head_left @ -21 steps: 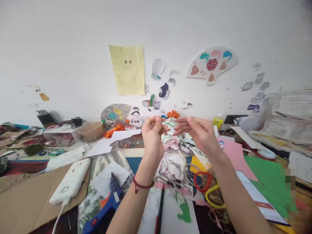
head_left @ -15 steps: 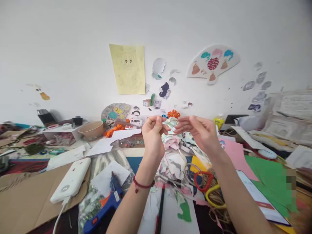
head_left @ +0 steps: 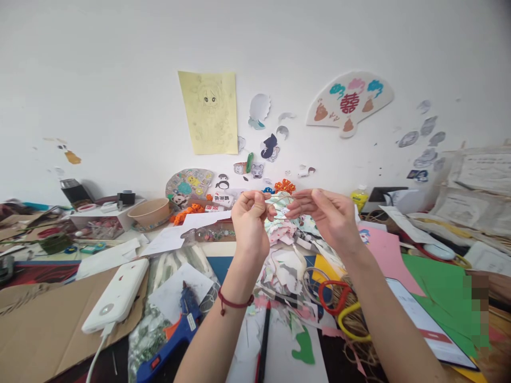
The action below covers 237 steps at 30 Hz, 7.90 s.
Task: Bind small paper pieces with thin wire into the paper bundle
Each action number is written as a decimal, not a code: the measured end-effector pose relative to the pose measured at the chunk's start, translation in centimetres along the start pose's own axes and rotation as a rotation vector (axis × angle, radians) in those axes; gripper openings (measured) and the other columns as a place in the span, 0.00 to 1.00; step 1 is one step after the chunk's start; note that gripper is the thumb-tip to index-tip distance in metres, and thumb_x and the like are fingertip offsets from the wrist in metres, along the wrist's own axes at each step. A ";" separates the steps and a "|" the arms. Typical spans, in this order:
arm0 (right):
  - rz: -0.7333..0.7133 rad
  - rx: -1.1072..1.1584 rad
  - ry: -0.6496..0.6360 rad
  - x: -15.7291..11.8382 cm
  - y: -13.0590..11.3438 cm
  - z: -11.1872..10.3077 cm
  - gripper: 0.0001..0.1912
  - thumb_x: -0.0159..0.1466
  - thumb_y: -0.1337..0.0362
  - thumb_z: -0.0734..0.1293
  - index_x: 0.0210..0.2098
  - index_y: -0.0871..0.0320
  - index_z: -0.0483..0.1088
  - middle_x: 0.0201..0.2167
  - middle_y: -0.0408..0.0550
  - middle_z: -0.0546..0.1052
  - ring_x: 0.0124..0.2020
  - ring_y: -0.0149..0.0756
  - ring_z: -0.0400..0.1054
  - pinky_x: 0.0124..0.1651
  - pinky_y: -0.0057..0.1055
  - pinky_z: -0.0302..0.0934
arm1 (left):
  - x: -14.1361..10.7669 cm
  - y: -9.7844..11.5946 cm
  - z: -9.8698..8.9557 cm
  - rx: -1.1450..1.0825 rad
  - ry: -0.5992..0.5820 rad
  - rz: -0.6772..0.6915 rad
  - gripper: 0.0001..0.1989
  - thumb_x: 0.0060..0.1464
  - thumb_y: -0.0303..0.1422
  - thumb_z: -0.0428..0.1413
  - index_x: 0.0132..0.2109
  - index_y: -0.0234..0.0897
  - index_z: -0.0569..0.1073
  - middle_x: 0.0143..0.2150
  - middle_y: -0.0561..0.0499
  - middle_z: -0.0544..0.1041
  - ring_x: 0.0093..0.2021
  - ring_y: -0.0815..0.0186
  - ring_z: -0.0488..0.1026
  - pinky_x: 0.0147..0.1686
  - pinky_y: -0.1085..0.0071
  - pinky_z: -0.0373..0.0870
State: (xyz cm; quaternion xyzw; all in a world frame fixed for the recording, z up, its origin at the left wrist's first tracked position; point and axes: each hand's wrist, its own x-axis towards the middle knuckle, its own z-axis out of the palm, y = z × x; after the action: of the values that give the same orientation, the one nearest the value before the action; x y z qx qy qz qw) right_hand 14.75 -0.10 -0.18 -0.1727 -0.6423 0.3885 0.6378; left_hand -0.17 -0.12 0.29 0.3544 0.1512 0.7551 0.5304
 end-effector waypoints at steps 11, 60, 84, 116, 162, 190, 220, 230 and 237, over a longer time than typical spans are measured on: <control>0.012 0.022 -0.001 0.1 0.3 -0.2 0.14 0.69 0.58 0.65 0.40 0.61 0.79 0.33 0.54 0.83 0.34 0.46 0.81 0.41 0.44 0.76 | 0.1 0.0 0.1 -0.016 0.044 -0.034 0.10 0.57 0.22 0.57 0.28 0.32 0.67 0.27 0.55 0.73 0.18 0.76 0.69 0.20 0.79 0.65; 0.329 -0.206 -0.109 0.4 -0.6 -1.8 0.19 0.57 0.55 0.76 0.43 0.58 0.75 0.26 0.41 0.73 0.22 0.26 0.63 0.27 0.27 0.60 | 0.9 1.5 -1.4 0.517 -0.595 -0.184 0.11 0.50 0.35 0.67 0.32 0.35 0.73 0.28 0.53 0.72 0.27 0.73 0.67 0.26 0.77 0.63; 0.242 -0.351 -0.030 0.2 -0.7 -1.2 0.14 0.57 0.53 0.74 0.30 0.59 0.80 0.25 0.44 0.76 0.25 0.30 0.65 0.29 0.29 0.60 | 0.7 2.3 -1.9 0.906 -0.742 0.100 0.07 0.57 0.34 0.61 0.42 0.39 0.76 0.29 0.52 0.76 0.27 0.70 0.68 0.28 0.75 0.61; 0.129 -0.644 -0.072 -0.4 -1.5 0.2 0.20 0.65 0.49 0.67 0.26 0.59 0.72 0.15 0.37 0.59 0.17 0.24 0.49 0.20 0.27 0.44 | -0.6 -1.3 -0.4 1.068 -0.297 0.319 0.10 0.68 0.37 0.48 0.37 0.40 0.66 0.18 0.60 0.62 0.19 0.72 0.59 0.25 0.74 0.53; -0.048 -0.409 0.136 -0.1 0.2 0.3 0.16 0.65 0.50 0.68 0.33 0.57 0.70 0.34 0.48 0.75 0.36 0.36 0.72 0.42 0.34 0.65 | 0.0 0.7 -0.8 0.857 -0.708 0.159 0.16 0.67 0.35 0.46 0.30 0.37 0.66 0.29 0.54 0.70 0.29 0.70 0.64 0.32 0.72 0.60; -0.038 -0.207 0.260 -0.5 0.2 1.1 0.14 0.63 0.55 0.71 0.29 0.56 0.68 0.32 0.49 0.79 0.30 0.35 0.71 0.39 0.37 0.68 | 0.0 0.8 -0.5 0.755 -0.712 0.159 0.15 0.66 0.33 0.46 0.29 0.38 0.66 0.29 0.52 0.71 0.32 0.68 0.65 0.36 0.71 0.63; 0.344 -0.204 0.027 0.0 -1.1 -1.0 0.16 0.48 0.56 0.81 0.31 0.59 0.79 0.29 0.49 0.81 0.30 0.37 0.75 0.37 0.34 0.72 | 0.6 1.3 -1.2 1.044 -0.584 0.296 0.11 0.63 0.31 0.50 0.31 0.36 0.69 0.28 0.54 0.73 0.30 0.70 0.67 0.33 0.72 0.62; 0.292 -0.377 0.020 0.0 -1.1 -0.6 0.14 0.53 0.54 0.78 0.30 0.58 0.79 0.28 0.49 0.80 0.30 0.37 0.75 0.37 0.34 0.70 | 0.9 1.8 -1.6 1.118 -0.652 0.315 0.10 0.63 0.32 0.52 0.32 0.36 0.71 0.27 0.56 0.72 0.29 0.72 0.67 0.33 0.73 0.61; 0.262 -0.466 -0.084 -0.2 -1.2 -0.6 0.16 0.54 0.53 0.76 0.29 0.59 0.75 0.23 0.45 0.76 0.26 0.35 0.71 0.32 0.32 0.65 | 1.1 2.3 -2.0 1.137 -0.601 0.295 0.15 0.64 0.39 0.53 0.31 0.35 0.70 0.28 0.54 0.73 0.29 0.71 0.66 0.32 0.73 0.61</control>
State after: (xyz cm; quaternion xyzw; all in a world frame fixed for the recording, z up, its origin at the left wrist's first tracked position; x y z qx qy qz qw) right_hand 15.69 -0.83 0.52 -0.3801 -0.7125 0.3161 0.4980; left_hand -3.42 0.30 0.71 0.7917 0.3218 0.4904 0.1706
